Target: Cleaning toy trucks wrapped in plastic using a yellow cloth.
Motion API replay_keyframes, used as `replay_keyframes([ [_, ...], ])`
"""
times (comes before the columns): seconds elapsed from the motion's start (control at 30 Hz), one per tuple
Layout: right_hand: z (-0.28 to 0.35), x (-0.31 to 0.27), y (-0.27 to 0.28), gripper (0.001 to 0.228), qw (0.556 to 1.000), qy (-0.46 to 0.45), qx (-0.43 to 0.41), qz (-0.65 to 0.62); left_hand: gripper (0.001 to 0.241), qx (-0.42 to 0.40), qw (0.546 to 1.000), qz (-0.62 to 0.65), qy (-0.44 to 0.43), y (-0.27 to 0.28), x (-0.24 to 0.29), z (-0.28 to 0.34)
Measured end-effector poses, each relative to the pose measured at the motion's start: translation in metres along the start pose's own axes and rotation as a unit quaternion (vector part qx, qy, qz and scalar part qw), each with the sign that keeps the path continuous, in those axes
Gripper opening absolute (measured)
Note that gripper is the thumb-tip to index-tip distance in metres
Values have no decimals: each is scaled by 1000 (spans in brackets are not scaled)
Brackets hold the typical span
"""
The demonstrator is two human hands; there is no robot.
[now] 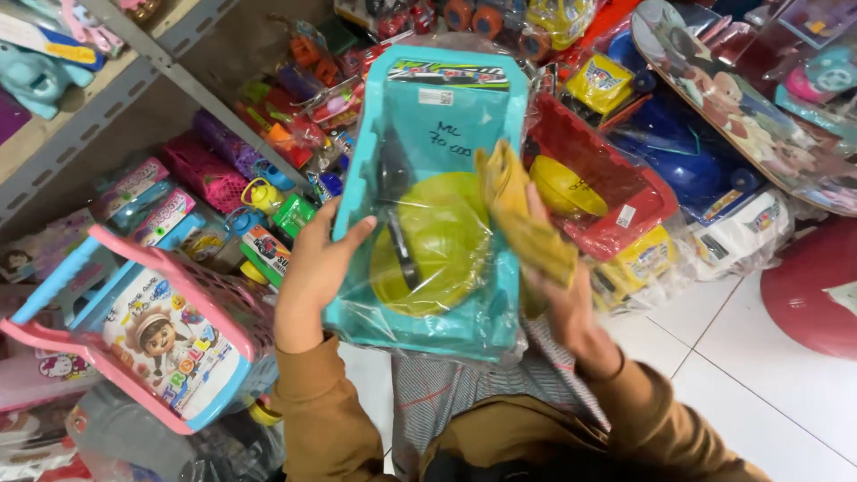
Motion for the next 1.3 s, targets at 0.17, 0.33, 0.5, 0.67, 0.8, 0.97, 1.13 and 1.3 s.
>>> replay_keyframes([
  [0.17,35,-50,-25,48,978,70,-32,-193,45,-34,999,-7,36,12,-8,-14],
  [0.33,-37,22,-43,68,978,122,25,-165,45,-34,999,-14,35,16,-11,-22],
  [0.5,-55,230,-69,33,924,-144,193,-297,43,-52,996,44,63,16,-19,-37],
  [0.67,49,139,-76,50,936,-168,169,-258,43,-65,997,5,48,30,-47,-72],
  [0.8,59,37,-76,72,923,-57,19,-380,40,-51,992,-69,96,32,-10,-59],
  [0.97,-13,180,-75,55,924,-135,116,-337,37,-47,996,-28,68,21,-12,-55],
  [1.13,-39,181,-68,35,890,-155,135,-408,35,-24,998,-49,43,11,0,-50],
  [1.3,39,75,-36,52,871,-232,129,-413,39,-53,998,-2,15,1,15,-39],
])
Point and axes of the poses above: each hand's wrist, its own z-axis away from the middle knuckle, its own y-axis out of the back of the hand, x = y × z, the point moved 5 cm from there along -z, towards the middle knuckle, and after that the axes turned 7 degrees about x, right-handed, at the moved point
